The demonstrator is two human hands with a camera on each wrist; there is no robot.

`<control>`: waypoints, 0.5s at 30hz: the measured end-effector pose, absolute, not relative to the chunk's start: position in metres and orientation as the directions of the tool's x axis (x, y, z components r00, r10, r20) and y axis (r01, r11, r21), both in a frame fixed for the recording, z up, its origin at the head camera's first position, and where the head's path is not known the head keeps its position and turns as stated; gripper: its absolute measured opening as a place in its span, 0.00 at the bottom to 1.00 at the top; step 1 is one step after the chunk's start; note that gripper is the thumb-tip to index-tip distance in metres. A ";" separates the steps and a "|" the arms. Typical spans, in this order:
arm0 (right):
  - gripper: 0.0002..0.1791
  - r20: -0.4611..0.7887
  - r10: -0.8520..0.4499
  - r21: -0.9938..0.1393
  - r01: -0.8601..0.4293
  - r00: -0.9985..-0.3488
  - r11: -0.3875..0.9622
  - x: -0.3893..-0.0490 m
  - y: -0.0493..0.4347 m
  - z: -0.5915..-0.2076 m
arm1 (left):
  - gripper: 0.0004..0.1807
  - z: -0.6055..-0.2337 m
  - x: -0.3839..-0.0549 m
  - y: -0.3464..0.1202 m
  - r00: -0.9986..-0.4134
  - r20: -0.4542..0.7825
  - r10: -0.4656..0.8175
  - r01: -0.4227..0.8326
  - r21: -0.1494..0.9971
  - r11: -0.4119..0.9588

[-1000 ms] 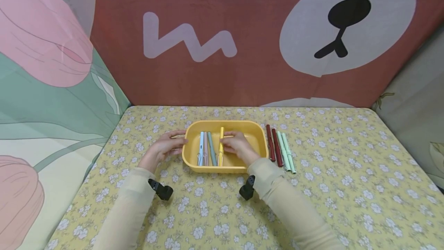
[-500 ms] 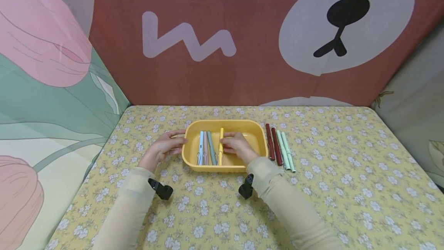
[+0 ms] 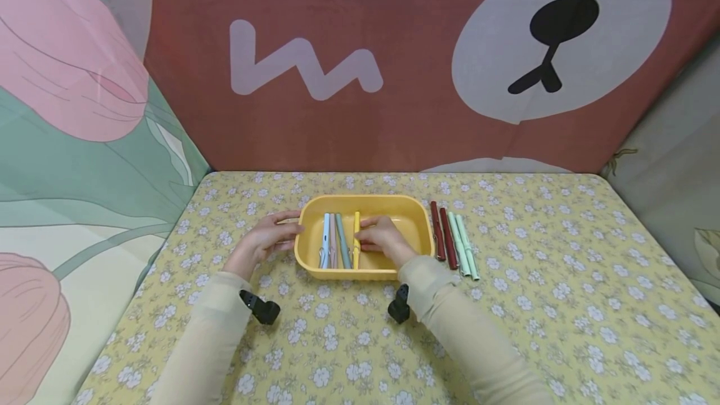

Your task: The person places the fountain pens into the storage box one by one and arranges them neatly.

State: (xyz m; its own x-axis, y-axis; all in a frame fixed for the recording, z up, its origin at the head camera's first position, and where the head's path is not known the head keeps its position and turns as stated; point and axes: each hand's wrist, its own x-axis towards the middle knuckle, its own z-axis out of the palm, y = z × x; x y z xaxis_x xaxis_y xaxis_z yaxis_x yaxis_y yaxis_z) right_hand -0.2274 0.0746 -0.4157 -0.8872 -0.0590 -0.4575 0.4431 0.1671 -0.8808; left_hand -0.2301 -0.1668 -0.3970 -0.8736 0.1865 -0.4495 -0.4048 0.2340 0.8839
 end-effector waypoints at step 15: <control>0.19 -0.394 0.011 -0.874 0.379 -0.919 0.303 -0.226 0.072 -0.418 | 0.33 -0.397 -0.230 -0.166 -0.876 -0.447 0.183 -0.402 0.885 0.235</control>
State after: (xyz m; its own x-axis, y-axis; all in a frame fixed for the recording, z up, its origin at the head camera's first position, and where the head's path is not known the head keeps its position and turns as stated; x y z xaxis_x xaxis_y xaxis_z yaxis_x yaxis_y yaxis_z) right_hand -0.2258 0.0717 -0.4179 -0.9189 0.0107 -0.3943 0.3787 0.3033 -0.8744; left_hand -0.2295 -0.1663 -0.3971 -0.8756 0.1834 -0.4468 -0.4023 0.2349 0.8848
